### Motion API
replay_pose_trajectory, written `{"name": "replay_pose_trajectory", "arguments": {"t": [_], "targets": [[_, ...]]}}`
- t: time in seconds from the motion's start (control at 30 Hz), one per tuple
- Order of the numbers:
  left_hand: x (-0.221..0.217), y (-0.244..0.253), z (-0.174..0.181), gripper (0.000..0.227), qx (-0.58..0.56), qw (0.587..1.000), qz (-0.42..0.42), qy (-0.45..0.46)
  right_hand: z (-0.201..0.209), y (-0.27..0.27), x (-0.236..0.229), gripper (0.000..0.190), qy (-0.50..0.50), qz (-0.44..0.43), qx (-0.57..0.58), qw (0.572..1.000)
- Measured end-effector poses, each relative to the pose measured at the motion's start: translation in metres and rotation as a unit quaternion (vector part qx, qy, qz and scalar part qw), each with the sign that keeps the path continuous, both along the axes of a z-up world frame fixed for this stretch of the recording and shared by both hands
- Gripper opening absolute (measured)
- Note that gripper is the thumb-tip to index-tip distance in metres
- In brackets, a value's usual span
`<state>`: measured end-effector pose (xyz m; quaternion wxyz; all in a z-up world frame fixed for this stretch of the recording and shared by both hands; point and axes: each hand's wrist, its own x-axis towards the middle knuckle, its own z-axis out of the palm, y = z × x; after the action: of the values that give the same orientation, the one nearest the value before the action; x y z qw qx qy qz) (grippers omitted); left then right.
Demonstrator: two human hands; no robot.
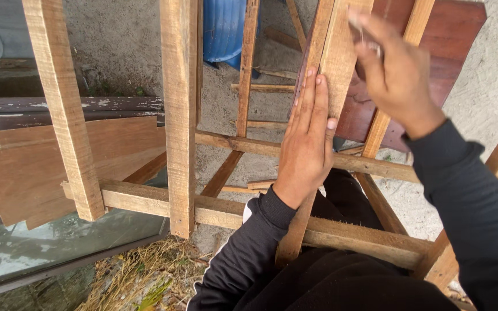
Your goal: The person sands the surfaces and edges of a wooden frame by hand using a piece of sandpaper.
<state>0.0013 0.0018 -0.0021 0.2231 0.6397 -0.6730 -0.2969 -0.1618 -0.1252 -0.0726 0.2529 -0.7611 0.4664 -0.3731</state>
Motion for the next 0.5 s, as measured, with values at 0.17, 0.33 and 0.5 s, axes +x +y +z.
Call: {"name": "replay_pose_trajectory", "arguments": {"t": [0.17,0.33,0.5], "targets": [[-0.001,-0.001,-0.005,0.059,-0.013,1.000,-0.005,0.002,-0.015,0.006,0.006,0.021,-0.081,-0.036,0.090,0.992],[-0.002,-0.003,-0.005,0.060,-0.006,1.000,-0.003,0.007,-0.012,0.053,0.033,0.029,-0.213,0.007,-0.012,0.977],[-0.001,0.000,-0.002,0.056,-0.013,1.000,-0.006,0.013,-0.020,0.029,0.031,0.031,-0.212,-0.103,0.157,0.959]]}}
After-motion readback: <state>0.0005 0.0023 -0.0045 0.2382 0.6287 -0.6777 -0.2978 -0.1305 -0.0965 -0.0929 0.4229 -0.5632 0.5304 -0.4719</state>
